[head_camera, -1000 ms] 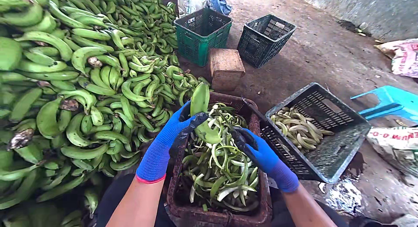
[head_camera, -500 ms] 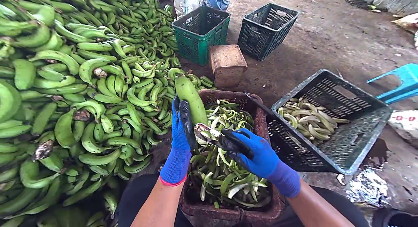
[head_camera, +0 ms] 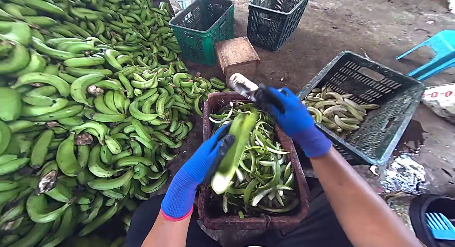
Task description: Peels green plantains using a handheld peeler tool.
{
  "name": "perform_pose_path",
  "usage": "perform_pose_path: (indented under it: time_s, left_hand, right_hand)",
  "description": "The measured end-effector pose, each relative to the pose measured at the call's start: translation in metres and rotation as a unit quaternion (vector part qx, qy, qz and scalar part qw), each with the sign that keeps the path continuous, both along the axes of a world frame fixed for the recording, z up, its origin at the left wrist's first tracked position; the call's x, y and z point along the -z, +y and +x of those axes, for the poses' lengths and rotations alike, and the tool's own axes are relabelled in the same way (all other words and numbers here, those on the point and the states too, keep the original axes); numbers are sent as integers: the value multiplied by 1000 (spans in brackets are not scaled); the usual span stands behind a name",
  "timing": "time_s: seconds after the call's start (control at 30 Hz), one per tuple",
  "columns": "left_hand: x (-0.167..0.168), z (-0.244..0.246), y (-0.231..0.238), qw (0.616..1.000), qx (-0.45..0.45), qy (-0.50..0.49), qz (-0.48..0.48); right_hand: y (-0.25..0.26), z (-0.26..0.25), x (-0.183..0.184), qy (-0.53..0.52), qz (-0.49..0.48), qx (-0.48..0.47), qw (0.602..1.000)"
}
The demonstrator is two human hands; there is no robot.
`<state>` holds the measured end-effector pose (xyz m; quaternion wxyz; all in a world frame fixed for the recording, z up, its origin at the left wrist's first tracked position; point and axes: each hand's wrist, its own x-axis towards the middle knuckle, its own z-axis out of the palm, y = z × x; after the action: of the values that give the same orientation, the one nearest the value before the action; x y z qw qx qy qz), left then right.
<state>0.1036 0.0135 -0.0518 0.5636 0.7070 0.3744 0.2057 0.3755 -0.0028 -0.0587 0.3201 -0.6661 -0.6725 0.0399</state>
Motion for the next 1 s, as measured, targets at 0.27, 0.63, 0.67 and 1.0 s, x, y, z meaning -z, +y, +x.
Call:
perform_pose_path:
  time_s: [0.27,0.63,0.67,1.0]
  left_hand:
    - [26,9,26,896,-345,-278,-1]
    - [-4,10,-3,990,-20,-104,-90]
    - [-3,12,-3,992,24,-81,-95]
    - [29,19,30,828,-334,-418,-169]
  right_hand:
    - [-36,-58,26,47,-33,-132,990]
    - [-7,-15,3,60,-36,-113,991]
    - [-5,-11,3,68,-44,-98,992]
    - [-33,-56,37,19,45,-136,990]
